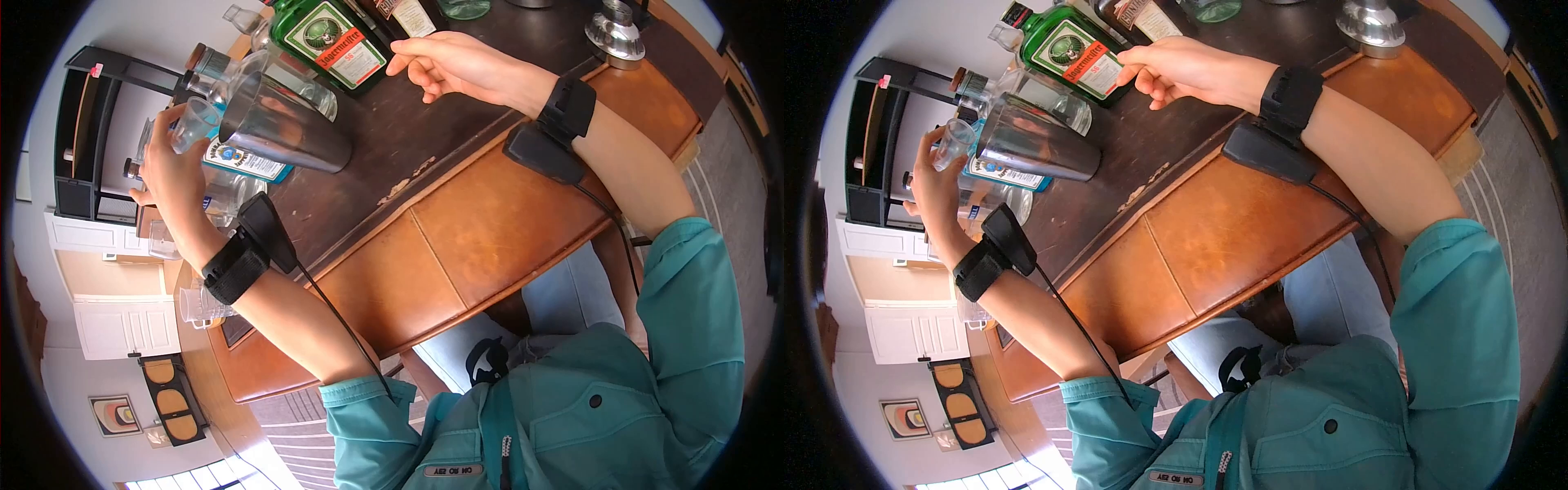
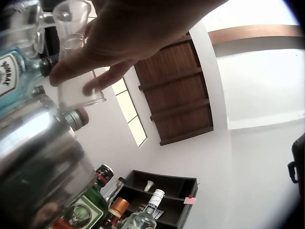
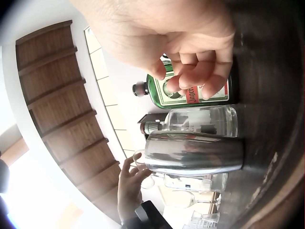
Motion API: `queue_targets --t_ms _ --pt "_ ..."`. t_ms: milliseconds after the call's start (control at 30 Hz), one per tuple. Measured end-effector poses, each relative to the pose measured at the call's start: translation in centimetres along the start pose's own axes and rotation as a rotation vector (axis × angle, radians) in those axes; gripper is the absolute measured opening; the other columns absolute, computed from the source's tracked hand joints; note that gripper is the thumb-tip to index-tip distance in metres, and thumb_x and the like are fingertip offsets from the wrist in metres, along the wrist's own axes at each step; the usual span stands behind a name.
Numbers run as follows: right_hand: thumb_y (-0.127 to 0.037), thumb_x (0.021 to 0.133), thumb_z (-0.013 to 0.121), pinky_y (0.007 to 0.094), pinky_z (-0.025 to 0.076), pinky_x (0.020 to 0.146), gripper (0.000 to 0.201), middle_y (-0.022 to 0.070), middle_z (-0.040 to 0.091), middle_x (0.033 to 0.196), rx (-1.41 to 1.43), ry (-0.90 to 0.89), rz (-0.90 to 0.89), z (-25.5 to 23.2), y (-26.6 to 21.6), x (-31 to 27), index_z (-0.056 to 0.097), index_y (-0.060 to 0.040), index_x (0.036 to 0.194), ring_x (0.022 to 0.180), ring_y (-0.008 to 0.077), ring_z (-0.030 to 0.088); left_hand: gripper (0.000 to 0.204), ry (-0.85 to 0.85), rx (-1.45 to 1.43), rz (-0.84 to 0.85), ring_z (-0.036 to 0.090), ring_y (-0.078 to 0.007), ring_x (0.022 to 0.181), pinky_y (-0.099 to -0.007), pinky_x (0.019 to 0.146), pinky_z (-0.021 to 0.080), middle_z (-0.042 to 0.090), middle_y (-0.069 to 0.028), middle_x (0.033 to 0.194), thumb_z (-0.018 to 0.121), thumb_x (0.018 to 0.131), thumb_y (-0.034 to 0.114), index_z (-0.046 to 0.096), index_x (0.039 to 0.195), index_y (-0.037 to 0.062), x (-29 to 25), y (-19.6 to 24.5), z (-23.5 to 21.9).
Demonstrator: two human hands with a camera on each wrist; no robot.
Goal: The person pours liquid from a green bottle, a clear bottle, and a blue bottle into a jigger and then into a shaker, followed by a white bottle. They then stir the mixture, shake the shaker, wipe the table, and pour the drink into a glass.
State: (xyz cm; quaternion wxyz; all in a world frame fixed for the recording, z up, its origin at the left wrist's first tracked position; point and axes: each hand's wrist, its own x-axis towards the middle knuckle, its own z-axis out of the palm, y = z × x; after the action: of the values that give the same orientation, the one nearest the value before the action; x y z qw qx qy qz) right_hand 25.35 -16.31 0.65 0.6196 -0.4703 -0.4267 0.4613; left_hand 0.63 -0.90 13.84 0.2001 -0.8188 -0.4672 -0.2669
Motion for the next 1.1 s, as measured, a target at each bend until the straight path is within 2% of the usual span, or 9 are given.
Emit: queue_targets --t_ms 200,333,400,533,600,933,1000,1033,1100 --pt "-0.036 0.09 0.045 0.0245 0.043 0.061 0.038 -0.0034 0.043 0.058 -0.01 0.004 0.013 0.1 0.1 0.1 0.058 -0.0002 0.095 0.055 0.0074 0.042 0.049 0.103 0.127 0.034 0.03 -0.0289 0.124 -0.0683 0.091 0.006 0.061 -0.0033 0.108 0.069 0.065 0.013 0.057 0.108 0.0319 -0.2 0.3 0.5" --pt "-0.036 0.09 0.045 0.0243 0.043 0.061 0.038 -0.0032 0.043 0.058 -0.012 -0.01 0.017 0.1 -0.1 0.0 0.058 -0.0004 0.095 0.056 0.0078 0.044 0.049 0.019 0.068 0.043 0.029 -0.0299 0.124 -0.0685 0.09 0.006 0.062 -0.0031 0.107 0.069 0.065 0.011 0.057 0.108 0.0315 -0.2 0.9 0.2" --pt "-0.037 0.09 0.044 0.0241 0.043 0.06 0.039 -0.0032 0.043 0.058 -0.026 -0.001 0.013 0.1 -0.1 0.0 0.058 -0.0005 0.094 0.056 0.0073 0.045 0.047 0.114 0.052 0.119 0.05 -0.0263 0.105 -0.0354 0.099 0.024 0.06 -0.0105 0.096 0.067 0.061 0.002 0.058 0.103 0.0203 -0.8 1.5 0.1" --pt "-0.037 0.09 0.044 0.0243 0.043 0.06 0.039 -0.0031 0.044 0.058 -0.037 -0.013 0.006 0.1 0.0 0.0 0.058 -0.0002 0.093 0.056 0.0067 0.045 0.047 0.092 0.037 0.116 0.05 -0.026 0.105 -0.0364 0.099 0.024 0.06 -0.0106 0.097 0.067 0.061 0.002 0.058 0.103 0.0198 -0.7 1.5 -0.1" --pt "-0.036 0.091 0.044 0.0243 0.043 0.06 0.039 -0.0029 0.044 0.058 -0.04 -0.031 -0.002 0.1 0.0 0.0 0.057 0.0002 0.094 0.056 0.0062 0.045 0.051 -0.006 0.068 0.044 0.028 -0.0302 0.125 -0.0684 0.091 0.005 0.061 -0.0014 0.108 0.069 0.065 0.009 0.057 0.108 0.0319 -0.3 1.0 0.1" --pt "-0.035 0.091 0.043 0.0242 0.044 0.061 0.038 -0.0031 0.044 0.058 -0.087 -0.025 0.011 0.3 -0.1 -0.1 0.057 0.0001 0.094 0.056 0.0065 0.045 0.051 -0.052 0.08 0.038 0.03 -0.0293 0.124 -0.0668 0.091 0.008 0.062 -0.0036 0.106 0.07 0.066 0.011 0.056 0.11 0.0302 -0.1 0.6 0.1" --pt "-0.034 0.091 0.043 0.0241 0.044 0.061 0.037 -0.0032 0.045 0.058 -0.089 -0.028 0.005 0.2 -0.1 -0.1 0.057 -0.0002 0.094 0.056 0.0065 0.046 0.049 -0.065 -0.046 0.145 0.034 -0.0308 0.121 -0.0618 0.093 0.01 0.063 -0.0063 0.104 0.07 0.065 0.011 0.057 0.11 0.0264 0.6 -0.8 0.7" --pt "-0.034 0.091 0.043 0.0241 0.044 0.061 0.037 -0.0032 0.045 0.058 -0.089 -0.028 0.005 0.3 -0.1 -0.1 0.057 -0.0002 0.094 0.056 0.0065 0.046 0.049 -0.065 -0.046 0.145 0.034 -0.0308 0.121 -0.0618 0.093 0.01 0.063 -0.0063 0.104 0.07 0.065 0.011 0.057 0.11 0.0264 0.4 -0.5 0.5" --pt "-0.034 0.091 0.043 0.0241 0.045 0.061 0.037 -0.0032 0.045 0.058 -0.087 -0.034 0.018 0.2 -0.1 0.0 0.057 -0.0002 0.094 0.056 0.0065 0.046 0.049 -0.008 -0.016 0.078 0.039 -0.0299 0.117 -0.0533 0.098 0.012 0.063 -0.0063 0.103 0.071 0.067 0.019 0.054 0.113 0.0238 -0.1 0.0 0.2"
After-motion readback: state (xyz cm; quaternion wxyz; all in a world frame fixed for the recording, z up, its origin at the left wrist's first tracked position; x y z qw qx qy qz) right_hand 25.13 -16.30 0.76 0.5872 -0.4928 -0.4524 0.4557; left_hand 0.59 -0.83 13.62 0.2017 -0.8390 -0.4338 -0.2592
